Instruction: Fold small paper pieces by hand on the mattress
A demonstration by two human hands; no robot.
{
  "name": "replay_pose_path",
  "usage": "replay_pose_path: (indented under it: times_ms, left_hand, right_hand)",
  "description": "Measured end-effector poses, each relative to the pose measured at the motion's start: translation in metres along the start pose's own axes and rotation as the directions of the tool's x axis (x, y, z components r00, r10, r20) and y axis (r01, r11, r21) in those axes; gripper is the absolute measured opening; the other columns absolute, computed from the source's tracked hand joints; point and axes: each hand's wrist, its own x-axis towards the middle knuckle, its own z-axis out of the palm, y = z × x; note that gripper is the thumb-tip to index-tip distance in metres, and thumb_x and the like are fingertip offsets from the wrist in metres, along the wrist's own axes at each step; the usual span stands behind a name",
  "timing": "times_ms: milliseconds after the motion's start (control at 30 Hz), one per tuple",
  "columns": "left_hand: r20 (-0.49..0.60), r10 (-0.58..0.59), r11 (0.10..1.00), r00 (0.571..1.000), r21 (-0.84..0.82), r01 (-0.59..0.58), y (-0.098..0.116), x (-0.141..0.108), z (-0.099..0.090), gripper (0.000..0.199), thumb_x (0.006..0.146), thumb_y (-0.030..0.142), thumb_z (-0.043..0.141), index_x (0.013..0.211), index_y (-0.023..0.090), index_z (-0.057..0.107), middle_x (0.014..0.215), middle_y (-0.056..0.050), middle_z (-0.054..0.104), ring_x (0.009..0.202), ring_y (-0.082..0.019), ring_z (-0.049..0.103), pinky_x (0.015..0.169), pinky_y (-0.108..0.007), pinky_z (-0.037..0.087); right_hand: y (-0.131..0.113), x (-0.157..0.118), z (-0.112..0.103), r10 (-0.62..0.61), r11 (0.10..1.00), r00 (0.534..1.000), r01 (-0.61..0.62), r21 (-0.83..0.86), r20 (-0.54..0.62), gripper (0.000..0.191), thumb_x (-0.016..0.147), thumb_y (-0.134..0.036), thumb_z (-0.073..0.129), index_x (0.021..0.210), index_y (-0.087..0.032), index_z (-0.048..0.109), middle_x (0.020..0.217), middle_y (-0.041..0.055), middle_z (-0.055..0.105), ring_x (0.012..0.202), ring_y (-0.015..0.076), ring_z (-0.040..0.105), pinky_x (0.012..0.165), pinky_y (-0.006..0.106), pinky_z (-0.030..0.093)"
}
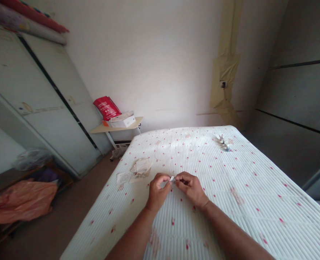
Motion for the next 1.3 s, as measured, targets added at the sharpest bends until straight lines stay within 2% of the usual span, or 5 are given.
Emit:
replay_pose_path:
  times_ms: [267,500,833,1100,1300]
  left_hand:
    - [0.072,-0.165,0.98,0.984,-0.098,0.172,0.003,0.0,0.001,0.008,0.07,0.016,0.055,0.075,0.016,0.061,0.077,-0.002,0.061,0.077,-0.014,0.056,0.073,-0.025,0.045]
    - [0.186,-0.366,0.89,0.912,-0.217,0.402,-0.004,0.001,0.005,0.011,0.071,0.024,0.052,0.071,0.015,0.058,0.061,0.002,0.056,0.057,-0.01,0.049,0.055,-0.019,0.038]
    - [0.353,-0.505,0.701,0.788,-0.364,0.613,-0.004,0.007,-0.001,0.017,0.062,0.027,0.056,0.07,0.013,0.058,0.056,0.001,0.056,0.048,-0.009,0.049,0.044,-0.019,0.034]
    - [0.491,-0.526,0.655,0.694,-0.286,0.699,-0.011,0.01,-0.005,0.021,0.059,0.029,0.061,0.071,0.012,0.059,0.056,0.001,0.058,0.045,-0.009,0.054,0.039,-0.017,0.031]
    - [0.496,-0.554,0.654,0.668,-0.238,0.718,-0.008,0.012,-0.005,0.02,0.061,0.029,0.061,0.071,0.012,0.058,0.054,0.002,0.056,0.042,-0.008,0.053,0.037,-0.017,0.031]
  right_hand:
    - [-0.001,0.002,0.001,0.205,0.974,0.979,-0.203,0.099,-0.007,0.025,0.074,-0.039,0.056,0.073,-0.015,0.064,0.054,-0.0021,0.053,0.05,0.0102,0.046,0.05,0.023,0.038]
    - [0.003,0.004,-0.006,0.27,0.943,0.947,-0.297,0.148,0.175,0.021,0.073,-0.03,0.055,0.08,-0.015,0.067,0.055,-0.0021,0.055,0.049,0.0096,0.047,0.049,0.022,0.038]
    - [0.003,0.003,-0.008,-0.015,0.995,0.984,0.032,-0.093,0.178,0.015,0.078,-0.028,0.052,0.076,-0.018,0.063,0.075,0.0019,0.061,0.071,0.0139,0.055,0.067,0.026,0.043]
    - [0.013,-0.001,-0.003,0.045,0.992,0.987,-0.025,-0.127,0.153,0.006,0.074,-0.018,0.054,0.08,-0.019,0.054,0.06,-0.0049,0.048,0.05,0.0079,0.041,0.047,0.02,0.034]
    - [0.012,0.0,-0.004,-0.122,0.977,0.964,0.159,-0.144,0.238,0.01,0.076,-0.019,0.057,0.085,-0.02,0.061,0.103,0.0059,0.052,0.064,0.0091,0.053,0.059,0.024,0.044]
